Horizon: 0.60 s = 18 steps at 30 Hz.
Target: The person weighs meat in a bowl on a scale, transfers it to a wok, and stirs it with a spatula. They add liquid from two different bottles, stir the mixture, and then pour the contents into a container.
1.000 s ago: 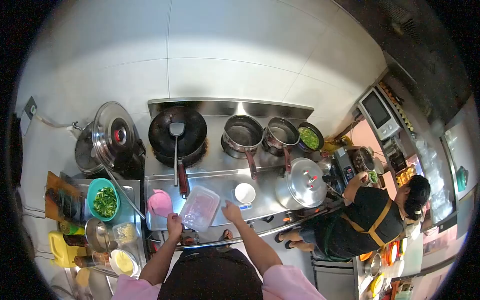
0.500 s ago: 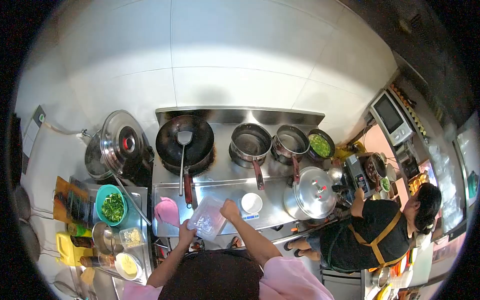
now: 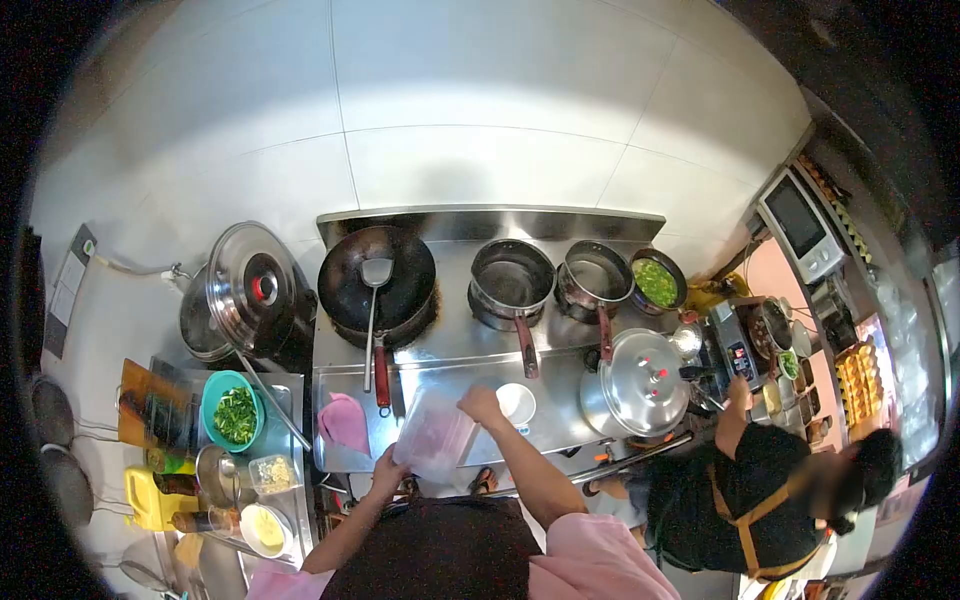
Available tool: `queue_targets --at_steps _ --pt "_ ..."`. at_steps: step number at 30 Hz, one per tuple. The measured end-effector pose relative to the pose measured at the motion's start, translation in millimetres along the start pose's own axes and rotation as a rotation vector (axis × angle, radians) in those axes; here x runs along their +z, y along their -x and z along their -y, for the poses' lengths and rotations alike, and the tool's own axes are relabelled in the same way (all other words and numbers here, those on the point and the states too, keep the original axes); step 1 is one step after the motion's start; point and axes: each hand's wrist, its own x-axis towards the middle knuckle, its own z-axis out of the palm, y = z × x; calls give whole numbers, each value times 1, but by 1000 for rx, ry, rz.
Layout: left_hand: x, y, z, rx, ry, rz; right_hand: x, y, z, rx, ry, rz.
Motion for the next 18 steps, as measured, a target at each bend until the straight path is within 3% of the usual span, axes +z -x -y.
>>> queue_targets --at_steps 2,5,8,11,14,17,18 --pt "-3 2 5 -12 148 45 -19 11 23 37 -198 42" --pt "-10 17 -16 -247 294 19 -11 13 39 51 -423 -48" --pt "-22 31 -31 -247 456 -146 14 14 52 64 -699 7" --pt "-73 18 14 -195 655 -127 48 24 51 82 -875 106" --pt "-115 16 12 -144 638 -245 96 20 8 -53 -761 47" --pt "-149 -12 46 22 635 -358 25 99 39 117 -761 258" --pt "-153 -24 57 59 605 -381 46 98 6 132 -792 276"
